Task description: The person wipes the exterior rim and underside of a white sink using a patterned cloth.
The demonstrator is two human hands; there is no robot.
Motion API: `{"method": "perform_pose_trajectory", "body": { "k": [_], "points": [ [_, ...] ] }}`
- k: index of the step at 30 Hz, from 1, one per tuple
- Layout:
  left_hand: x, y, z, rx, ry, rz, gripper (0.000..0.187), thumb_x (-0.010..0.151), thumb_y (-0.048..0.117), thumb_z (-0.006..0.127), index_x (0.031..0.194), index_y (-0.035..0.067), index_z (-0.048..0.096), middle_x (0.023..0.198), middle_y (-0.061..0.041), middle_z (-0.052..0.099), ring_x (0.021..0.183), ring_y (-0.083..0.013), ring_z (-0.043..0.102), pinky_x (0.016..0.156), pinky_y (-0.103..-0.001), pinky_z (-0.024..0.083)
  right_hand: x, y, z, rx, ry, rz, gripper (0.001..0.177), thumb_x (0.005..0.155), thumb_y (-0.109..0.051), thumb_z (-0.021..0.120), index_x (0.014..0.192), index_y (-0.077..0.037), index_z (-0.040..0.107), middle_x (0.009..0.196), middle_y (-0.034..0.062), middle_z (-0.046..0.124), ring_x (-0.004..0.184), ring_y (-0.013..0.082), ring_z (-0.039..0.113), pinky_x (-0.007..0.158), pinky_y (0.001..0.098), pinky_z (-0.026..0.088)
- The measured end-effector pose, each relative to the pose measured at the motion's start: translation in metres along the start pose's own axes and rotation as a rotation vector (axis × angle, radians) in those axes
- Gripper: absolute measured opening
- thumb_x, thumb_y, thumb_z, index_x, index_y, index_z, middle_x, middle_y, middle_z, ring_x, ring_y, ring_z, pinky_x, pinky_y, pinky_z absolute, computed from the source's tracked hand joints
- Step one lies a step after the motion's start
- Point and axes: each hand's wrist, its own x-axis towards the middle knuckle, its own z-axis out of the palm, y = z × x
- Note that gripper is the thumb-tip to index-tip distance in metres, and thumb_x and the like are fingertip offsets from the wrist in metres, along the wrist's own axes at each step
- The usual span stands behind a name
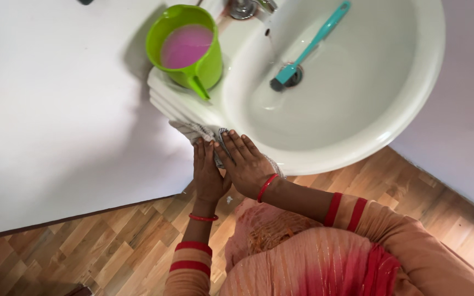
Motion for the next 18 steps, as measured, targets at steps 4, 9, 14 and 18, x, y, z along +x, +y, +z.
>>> {"method": "perform_pose_trajectory", "body": {
  "k": [4, 9, 14, 18],
  "points": [
    [-0.012, 0.035, 0.008, 0.054, 0.0, 0.023, 0.074, 0.1, 0.038, 0.068, 0.15, -0.007, 0.039, 0.154, -0.027, 0.045, 0.153, -0.0464, 0.032, 0.127, -0.061, 0.025, -0.034, 0.017, -0.019, 0.045, 0.022, -0.037, 0.066, 0.096, -0.017, 0.051, 0.156, 0.002, 0.033, 0.159, 0.0289, 0.035, 0.151, 0.0407, 0.029, 0.124, 0.0529, 0.021],
    [-0.006, 0.087, 0.021, 0.124, 0.021, 0.112, 0.072, 0.102, 0.044, 0.067, 0.147, -0.007, 0.044, 0.149, -0.026, 0.051, 0.149, -0.0451, 0.039, 0.125, -0.058, 0.031, -0.085, 0.05, -0.032, 0.07, 0.184, -0.066, 0.056, 0.096, -0.019, 0.057, 0.148, 0.001, 0.05, 0.15, 0.0259, 0.053, 0.144, 0.038, 0.047, 0.122, 0.0516, 0.029],
    [0.02, 0.152, 0.043, 0.144, -0.017, 0.167, 0.065, 0.1, 0.054, 0.06, 0.136, -0.001, 0.055, 0.131, -0.021, 0.066, 0.13, -0.0396, 0.06, 0.114, -0.053, 0.044, -0.137, 0.105, -0.039, 0.146, 0.375, -0.061, 0.047, 0.091, -0.017, 0.063, 0.135, -0.001, 0.065, 0.136, 0.0219, 0.067, 0.135, 0.0337, 0.059, 0.122, 0.0519, 0.033],
    [0.046, 0.198, 0.07, 0.067, -0.027, 0.213, 0.059, 0.106, 0.053, 0.06, 0.133, 0.0, 0.057, 0.125, -0.02, 0.07, 0.122, -0.0395, 0.068, 0.111, -0.052, 0.052, -0.167, 0.159, -0.042, 0.174, 0.423, -0.073, 0.046, 0.09, -0.023, 0.069, 0.131, -0.005, 0.066, 0.134, 0.0185, 0.068, 0.135, 0.0304, 0.06, 0.124, 0.0562, 0.031]
  ]
}}
